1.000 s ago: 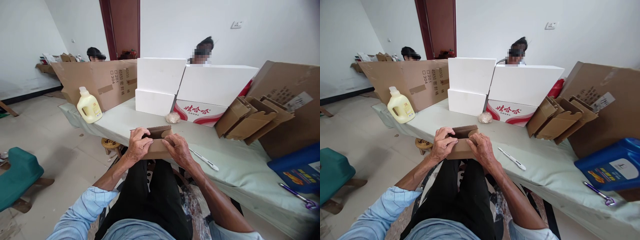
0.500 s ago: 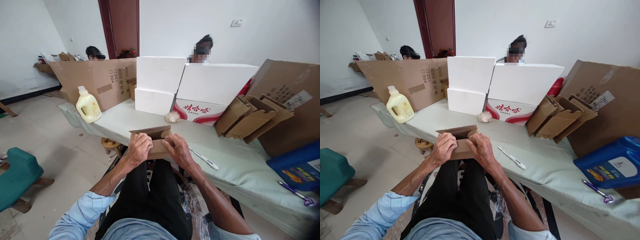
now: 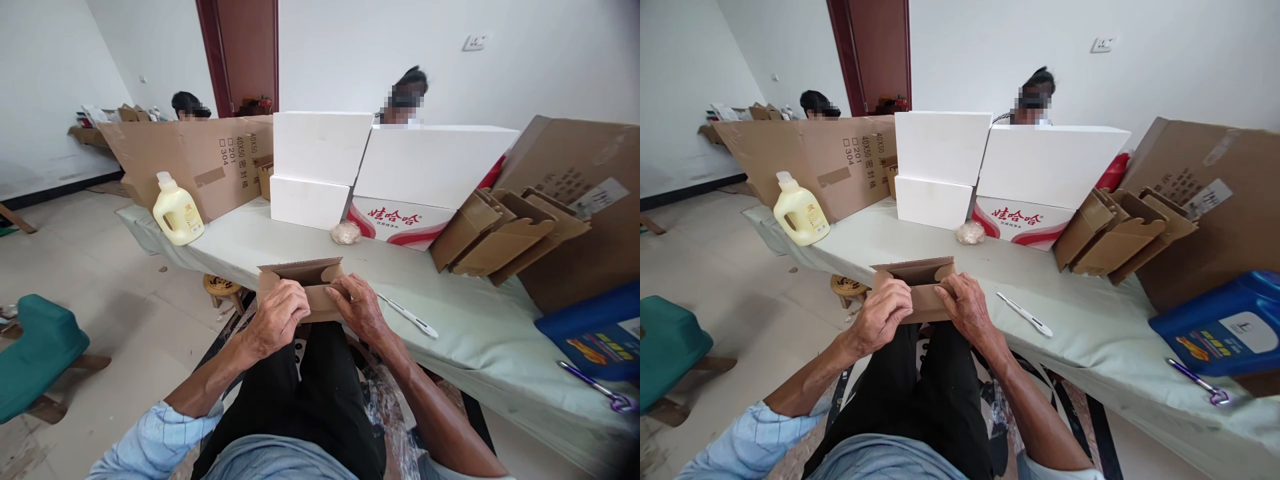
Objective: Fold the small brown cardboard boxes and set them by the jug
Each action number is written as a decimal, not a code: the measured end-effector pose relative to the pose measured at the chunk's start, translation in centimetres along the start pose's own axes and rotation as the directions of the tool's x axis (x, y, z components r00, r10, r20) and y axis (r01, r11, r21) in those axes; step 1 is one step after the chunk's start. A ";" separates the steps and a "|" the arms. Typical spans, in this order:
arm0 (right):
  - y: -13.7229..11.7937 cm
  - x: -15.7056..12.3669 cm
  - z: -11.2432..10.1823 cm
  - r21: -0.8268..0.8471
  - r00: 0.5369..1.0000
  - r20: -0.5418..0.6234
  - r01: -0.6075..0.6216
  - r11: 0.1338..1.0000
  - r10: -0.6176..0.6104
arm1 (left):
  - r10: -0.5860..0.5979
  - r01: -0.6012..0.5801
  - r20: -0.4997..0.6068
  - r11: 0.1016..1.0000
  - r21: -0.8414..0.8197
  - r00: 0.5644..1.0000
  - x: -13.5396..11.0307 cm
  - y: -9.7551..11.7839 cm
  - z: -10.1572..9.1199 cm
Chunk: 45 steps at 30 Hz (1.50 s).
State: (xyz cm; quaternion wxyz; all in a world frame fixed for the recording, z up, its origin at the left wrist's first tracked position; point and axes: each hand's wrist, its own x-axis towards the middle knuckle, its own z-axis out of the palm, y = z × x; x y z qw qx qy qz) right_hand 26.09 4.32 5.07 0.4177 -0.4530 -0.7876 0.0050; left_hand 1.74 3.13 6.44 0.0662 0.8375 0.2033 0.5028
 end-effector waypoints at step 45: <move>-2.8 -14.9 2.9 -0.008 0.981 -0.050 0.187 0.982 -0.188 | -0.699 0.847 0.479 0.433 -0.307 0.531 -4.5 -2.2 -3.9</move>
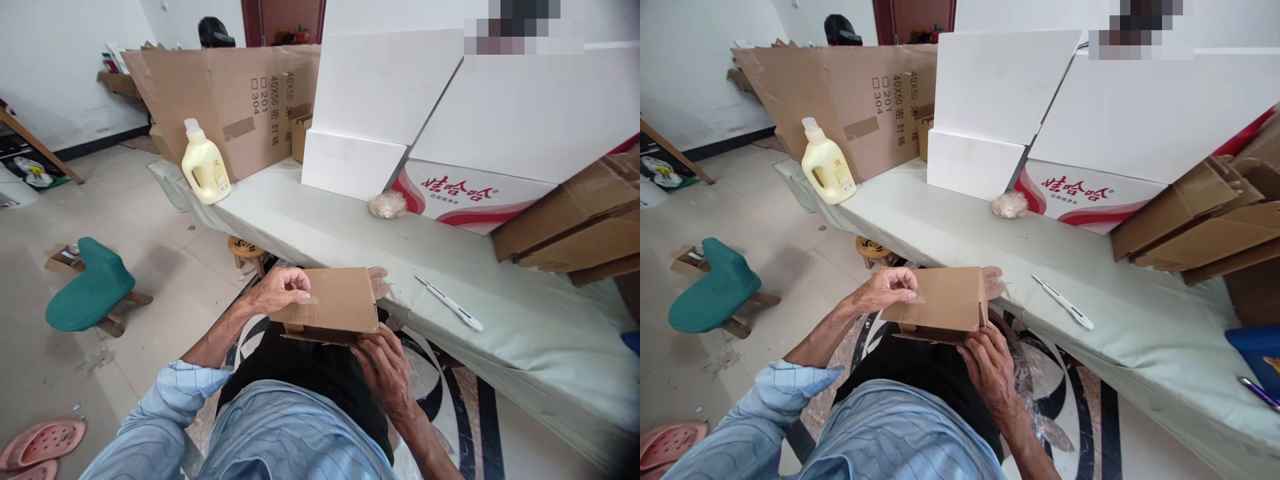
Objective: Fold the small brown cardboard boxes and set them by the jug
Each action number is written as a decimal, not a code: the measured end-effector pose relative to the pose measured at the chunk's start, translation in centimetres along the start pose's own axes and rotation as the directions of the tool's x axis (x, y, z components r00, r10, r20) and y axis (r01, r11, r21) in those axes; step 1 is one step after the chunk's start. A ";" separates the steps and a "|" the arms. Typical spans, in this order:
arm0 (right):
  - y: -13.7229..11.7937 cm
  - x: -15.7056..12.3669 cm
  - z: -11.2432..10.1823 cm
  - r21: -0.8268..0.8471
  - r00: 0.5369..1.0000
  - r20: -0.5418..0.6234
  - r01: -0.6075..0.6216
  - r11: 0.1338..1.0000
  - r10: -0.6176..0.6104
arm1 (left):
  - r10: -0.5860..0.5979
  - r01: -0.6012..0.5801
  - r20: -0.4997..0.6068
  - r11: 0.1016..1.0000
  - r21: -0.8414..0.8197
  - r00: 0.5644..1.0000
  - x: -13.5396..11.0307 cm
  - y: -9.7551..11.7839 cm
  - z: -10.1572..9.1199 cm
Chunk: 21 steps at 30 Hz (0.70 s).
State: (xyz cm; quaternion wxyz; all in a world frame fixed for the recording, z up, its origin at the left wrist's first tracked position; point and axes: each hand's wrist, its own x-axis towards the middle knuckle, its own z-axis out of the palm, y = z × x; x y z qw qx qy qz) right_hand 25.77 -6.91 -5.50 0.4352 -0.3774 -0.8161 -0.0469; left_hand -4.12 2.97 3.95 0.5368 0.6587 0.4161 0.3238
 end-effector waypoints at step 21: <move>-1.4 -1.7 -0.1 -0.109 0.999 0.049 -0.019 0.994 0.024 | -0.027 0.023 0.059 0.998 0.066 0.998 -3.2 -2.4 2.3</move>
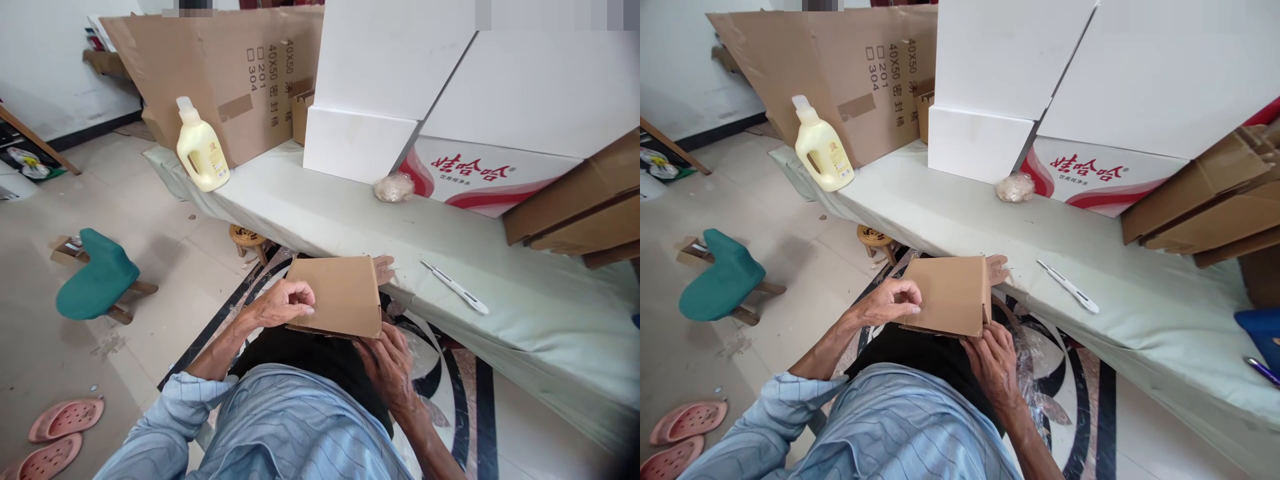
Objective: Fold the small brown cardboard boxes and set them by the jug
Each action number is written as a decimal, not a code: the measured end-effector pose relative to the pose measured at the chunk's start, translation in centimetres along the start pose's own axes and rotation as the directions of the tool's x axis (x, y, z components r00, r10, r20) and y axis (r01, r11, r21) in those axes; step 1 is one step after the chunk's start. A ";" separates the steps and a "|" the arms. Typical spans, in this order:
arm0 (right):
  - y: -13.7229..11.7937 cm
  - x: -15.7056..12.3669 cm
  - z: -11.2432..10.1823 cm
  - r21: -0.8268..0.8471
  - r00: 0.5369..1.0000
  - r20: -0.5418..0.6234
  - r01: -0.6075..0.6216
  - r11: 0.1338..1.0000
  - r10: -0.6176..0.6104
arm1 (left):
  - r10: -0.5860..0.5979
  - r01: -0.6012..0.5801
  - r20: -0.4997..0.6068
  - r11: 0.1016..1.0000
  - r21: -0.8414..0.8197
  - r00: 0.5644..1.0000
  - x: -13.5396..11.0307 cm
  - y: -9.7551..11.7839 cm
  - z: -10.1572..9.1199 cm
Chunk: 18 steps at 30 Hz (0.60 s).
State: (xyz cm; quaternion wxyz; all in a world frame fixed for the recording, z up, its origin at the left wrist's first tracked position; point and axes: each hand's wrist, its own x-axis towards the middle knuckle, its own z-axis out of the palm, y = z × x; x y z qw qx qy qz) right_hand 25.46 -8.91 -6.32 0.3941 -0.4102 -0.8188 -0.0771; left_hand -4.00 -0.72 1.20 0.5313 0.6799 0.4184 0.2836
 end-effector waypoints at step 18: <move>-0.6 1.1 0.0 0.012 0.999 -0.004 -0.032 0.999 0.033 | 0.215 -0.209 0.040 0.865 0.455 0.976 -0.3 1.0 1.9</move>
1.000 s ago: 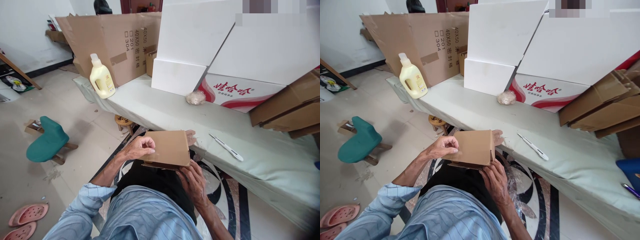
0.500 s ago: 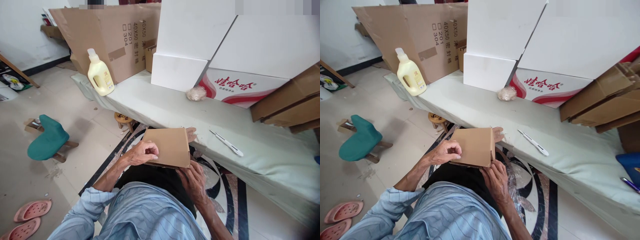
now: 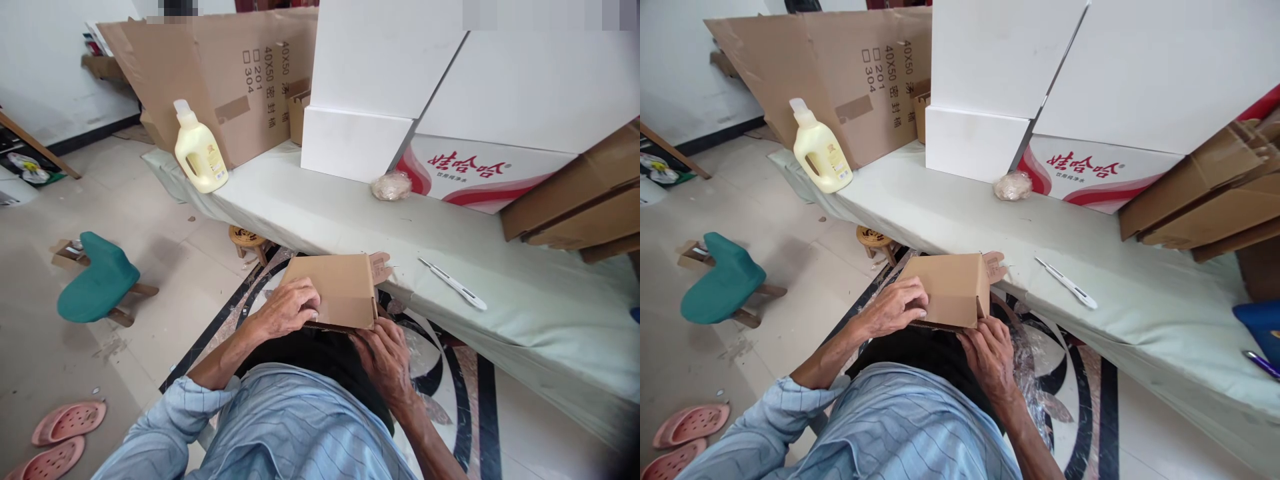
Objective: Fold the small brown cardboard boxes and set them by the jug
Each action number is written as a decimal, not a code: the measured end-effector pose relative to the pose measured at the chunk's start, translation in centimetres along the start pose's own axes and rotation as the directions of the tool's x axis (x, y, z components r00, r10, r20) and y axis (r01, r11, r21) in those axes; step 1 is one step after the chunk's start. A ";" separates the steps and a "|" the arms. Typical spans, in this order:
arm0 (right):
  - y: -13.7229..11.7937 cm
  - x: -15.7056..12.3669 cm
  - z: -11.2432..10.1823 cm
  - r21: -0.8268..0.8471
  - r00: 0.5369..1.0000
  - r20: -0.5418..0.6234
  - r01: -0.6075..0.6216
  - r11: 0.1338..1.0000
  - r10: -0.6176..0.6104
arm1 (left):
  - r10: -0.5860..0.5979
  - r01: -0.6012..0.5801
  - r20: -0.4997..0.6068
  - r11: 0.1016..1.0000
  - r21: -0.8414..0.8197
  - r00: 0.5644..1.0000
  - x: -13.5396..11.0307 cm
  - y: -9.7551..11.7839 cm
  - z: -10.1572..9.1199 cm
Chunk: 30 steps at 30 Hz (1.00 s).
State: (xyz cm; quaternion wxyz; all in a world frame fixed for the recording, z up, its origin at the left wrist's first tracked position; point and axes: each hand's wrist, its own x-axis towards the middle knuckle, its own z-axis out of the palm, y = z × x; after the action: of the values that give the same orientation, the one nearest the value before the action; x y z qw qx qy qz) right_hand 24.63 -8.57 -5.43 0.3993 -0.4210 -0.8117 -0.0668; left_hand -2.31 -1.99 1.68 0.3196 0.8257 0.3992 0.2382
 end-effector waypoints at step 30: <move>-4.2 4.8 1.9 0.456 0.791 0.017 -0.550 0.699 0.611 | 0.378 -0.325 -0.257 0.919 0.224 0.890 -1.0 -1.9 0.6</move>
State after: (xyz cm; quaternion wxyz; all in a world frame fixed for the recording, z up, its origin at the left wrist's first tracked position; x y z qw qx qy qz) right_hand 18.81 -7.39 -2.39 0.5381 -0.5491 -0.6010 0.2184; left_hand -3.41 -2.09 -0.22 0.1342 0.8642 0.3052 0.3769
